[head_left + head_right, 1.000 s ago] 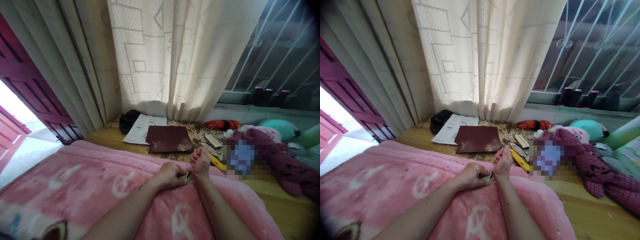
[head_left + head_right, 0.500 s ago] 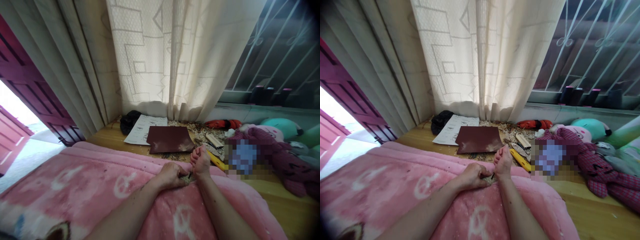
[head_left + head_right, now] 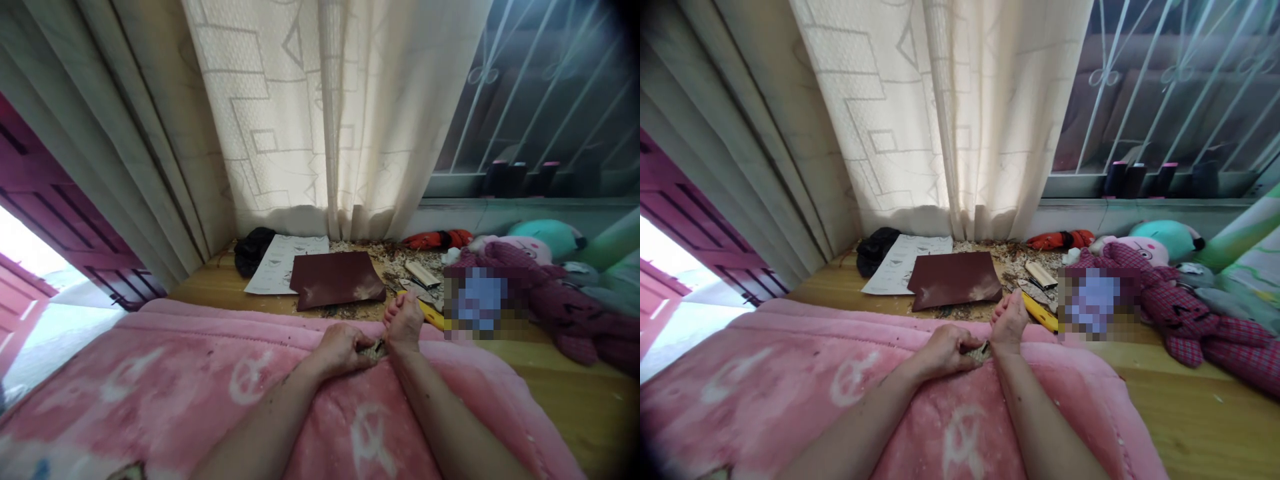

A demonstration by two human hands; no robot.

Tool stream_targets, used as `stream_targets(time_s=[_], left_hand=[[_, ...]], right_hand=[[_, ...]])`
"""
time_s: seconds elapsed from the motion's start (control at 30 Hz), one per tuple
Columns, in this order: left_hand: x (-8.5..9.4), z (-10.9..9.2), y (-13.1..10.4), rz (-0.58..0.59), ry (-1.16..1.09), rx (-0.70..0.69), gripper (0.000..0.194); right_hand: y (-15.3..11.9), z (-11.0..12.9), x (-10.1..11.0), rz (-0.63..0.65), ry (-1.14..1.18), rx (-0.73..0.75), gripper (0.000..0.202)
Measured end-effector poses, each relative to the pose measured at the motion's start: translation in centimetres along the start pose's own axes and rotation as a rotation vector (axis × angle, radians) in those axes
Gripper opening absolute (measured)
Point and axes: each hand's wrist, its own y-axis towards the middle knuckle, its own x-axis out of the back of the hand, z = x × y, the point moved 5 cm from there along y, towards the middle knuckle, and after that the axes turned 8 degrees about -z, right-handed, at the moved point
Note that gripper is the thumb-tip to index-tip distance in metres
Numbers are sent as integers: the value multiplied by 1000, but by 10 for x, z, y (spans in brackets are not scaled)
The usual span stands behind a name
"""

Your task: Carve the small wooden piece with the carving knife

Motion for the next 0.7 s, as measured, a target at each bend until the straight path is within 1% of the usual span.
stream_targets(time_s=[0.13,0.33,0.53,0.6,0.7], left_hand=[[0,0,0,20,27,6,18],[-1,1,1,26,28,-10,17],[0,1,1,-4,19,-8,15],[0,0,0,-6,22,-6,14],[2,-2,0,-14,24,-15,14]], right_hand=[[0,-2,-3,32,24,-47,42],[-1,-1,-6,80,59,-71,44],[-4,-5,-20,332,72,-206,45],[-4,-7,-23,377,76,-239,45],[-1,-10,-23,393,92,-274,45]])
